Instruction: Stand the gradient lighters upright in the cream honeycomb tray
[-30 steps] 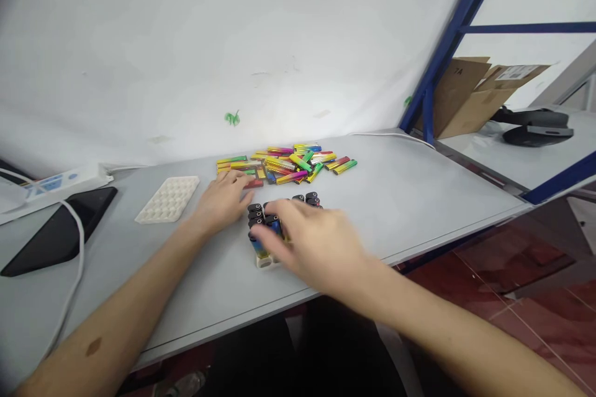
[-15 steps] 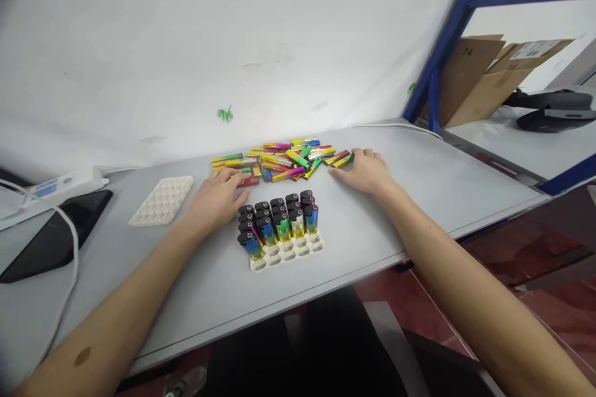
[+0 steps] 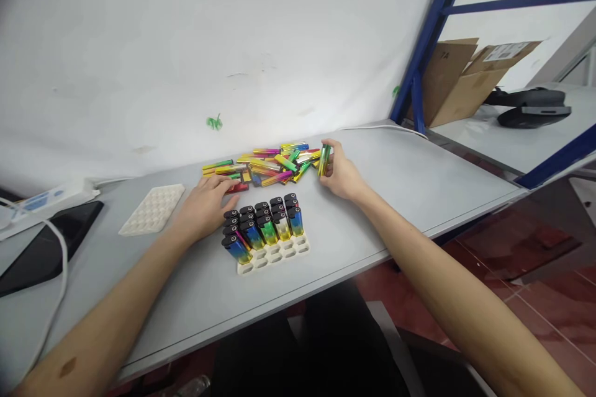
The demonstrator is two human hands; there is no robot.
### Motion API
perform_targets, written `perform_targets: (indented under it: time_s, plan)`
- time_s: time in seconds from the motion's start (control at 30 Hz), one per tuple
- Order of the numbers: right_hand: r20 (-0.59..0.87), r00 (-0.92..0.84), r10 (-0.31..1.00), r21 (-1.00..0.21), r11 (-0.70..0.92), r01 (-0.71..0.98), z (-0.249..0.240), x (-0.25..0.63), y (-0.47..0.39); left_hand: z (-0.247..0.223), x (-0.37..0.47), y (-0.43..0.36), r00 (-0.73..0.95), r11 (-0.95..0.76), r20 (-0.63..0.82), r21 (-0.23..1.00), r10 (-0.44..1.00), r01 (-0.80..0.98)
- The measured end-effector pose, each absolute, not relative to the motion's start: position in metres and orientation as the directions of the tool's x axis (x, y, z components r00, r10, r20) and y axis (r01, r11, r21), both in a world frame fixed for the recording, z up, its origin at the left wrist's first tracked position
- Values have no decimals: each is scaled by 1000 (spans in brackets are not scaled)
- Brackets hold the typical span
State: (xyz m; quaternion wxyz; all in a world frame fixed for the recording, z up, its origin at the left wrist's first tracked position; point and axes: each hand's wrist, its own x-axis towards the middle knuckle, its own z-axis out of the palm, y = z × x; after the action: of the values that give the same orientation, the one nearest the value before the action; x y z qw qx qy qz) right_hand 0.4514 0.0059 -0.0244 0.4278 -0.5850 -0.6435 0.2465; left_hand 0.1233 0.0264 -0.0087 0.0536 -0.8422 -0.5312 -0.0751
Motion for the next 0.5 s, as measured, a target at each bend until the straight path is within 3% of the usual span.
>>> perform_targets:
  time_s: [0.3, 0.5]
  plan:
    - [232, -19, 973, -795, 201, 572, -25, 438, -1, -9, 123, 26, 424, -430, 182, -10, 887, 903]
    - [214, 9, 977, -955, 207, 212, -23, 434, 1, -7, 123, 26, 425, -428, 172, -21, 889, 903]
